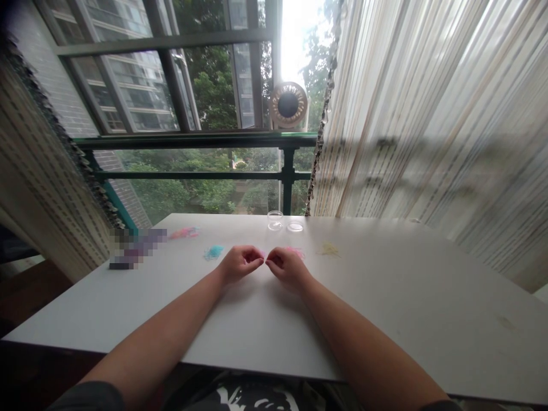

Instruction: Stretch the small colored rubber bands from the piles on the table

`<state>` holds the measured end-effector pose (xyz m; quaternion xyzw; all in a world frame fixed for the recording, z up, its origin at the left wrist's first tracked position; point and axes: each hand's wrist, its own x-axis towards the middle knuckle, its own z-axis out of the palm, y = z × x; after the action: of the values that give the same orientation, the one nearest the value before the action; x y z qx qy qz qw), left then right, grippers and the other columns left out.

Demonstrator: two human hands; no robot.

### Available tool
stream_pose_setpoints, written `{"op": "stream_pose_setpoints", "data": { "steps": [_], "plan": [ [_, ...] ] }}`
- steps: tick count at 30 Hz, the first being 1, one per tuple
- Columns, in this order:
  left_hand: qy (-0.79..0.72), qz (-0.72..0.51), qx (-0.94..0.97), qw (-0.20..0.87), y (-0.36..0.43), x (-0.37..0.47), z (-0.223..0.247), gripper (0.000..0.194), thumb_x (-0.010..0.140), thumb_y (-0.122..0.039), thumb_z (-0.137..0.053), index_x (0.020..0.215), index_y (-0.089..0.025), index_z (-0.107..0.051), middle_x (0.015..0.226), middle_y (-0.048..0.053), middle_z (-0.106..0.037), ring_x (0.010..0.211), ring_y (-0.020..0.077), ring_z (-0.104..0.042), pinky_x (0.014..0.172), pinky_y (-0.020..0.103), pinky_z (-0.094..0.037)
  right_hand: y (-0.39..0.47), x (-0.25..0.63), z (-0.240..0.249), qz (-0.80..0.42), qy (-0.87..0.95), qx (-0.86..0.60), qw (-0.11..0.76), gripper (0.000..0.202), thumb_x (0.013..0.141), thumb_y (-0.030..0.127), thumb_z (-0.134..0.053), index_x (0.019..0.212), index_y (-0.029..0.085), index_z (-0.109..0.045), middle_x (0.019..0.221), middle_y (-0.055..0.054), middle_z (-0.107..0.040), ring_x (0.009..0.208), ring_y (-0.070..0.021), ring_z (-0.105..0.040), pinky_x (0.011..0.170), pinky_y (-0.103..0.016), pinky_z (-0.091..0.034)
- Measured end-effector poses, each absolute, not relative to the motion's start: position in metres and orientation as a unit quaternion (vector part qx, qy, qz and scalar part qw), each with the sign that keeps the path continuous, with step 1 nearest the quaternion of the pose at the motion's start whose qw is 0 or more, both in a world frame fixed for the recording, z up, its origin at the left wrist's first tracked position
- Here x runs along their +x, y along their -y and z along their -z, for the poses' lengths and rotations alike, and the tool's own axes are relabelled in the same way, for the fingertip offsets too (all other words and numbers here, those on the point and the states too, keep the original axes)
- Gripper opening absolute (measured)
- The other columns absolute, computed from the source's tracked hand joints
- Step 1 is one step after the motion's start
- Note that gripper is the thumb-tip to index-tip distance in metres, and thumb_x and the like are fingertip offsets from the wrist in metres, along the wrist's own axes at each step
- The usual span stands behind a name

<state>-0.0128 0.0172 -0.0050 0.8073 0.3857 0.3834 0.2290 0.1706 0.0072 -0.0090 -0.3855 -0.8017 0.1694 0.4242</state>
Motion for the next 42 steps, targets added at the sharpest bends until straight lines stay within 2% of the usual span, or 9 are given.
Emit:
{"op": "stream_pose_setpoints", "data": {
  "steps": [9,32,42],
  "plan": [
    [-0.387,-0.389,0.803,0.234,-0.017,-0.0138,0.0047,0.019,0.074,-0.03,-0.056,0.076,-0.013,-0.063,0.063,0.002,-0.06,0.056,0.0088,-0.05,0.054,0.02,-0.04,-0.0079,0.1719,0.0101,-0.213,0.785,-0.386,0.435,0.004,0.071,0.019,-0.052,0.068,0.016,-0.053,0.05,0.005,-0.042,0.046,-0.0074,-0.036,0.044,-0.019,-0.028],
    [-0.375,-0.391,0.799,0.259,-0.0119,-0.0113,0.0021,0.026,0.071,-0.035,-0.061,0.086,-0.014,-0.065,0.074,0.004,-0.066,0.059,0.0092,-0.053,0.058,0.021,-0.044,-0.005,0.1716,0.0087,-0.197,0.788,-0.392,0.432,0.004,0.07,0.018,-0.051,0.066,0.017,-0.052,0.05,0.005,-0.043,0.047,-0.0078,-0.037,0.045,-0.02,-0.029],
    [-0.376,-0.378,0.815,0.228,-0.0149,-0.0112,0.0071,0.023,0.074,-0.034,-0.057,0.08,-0.014,-0.065,0.067,0.003,-0.063,0.059,0.0096,-0.053,0.057,0.021,-0.042,-0.007,0.1729,0.0111,-0.181,0.796,-0.388,0.429,0.004,0.07,0.018,-0.051,0.067,0.016,-0.053,0.052,0.005,-0.046,0.049,-0.008,-0.038,0.049,-0.02,-0.03]
  ]
}}
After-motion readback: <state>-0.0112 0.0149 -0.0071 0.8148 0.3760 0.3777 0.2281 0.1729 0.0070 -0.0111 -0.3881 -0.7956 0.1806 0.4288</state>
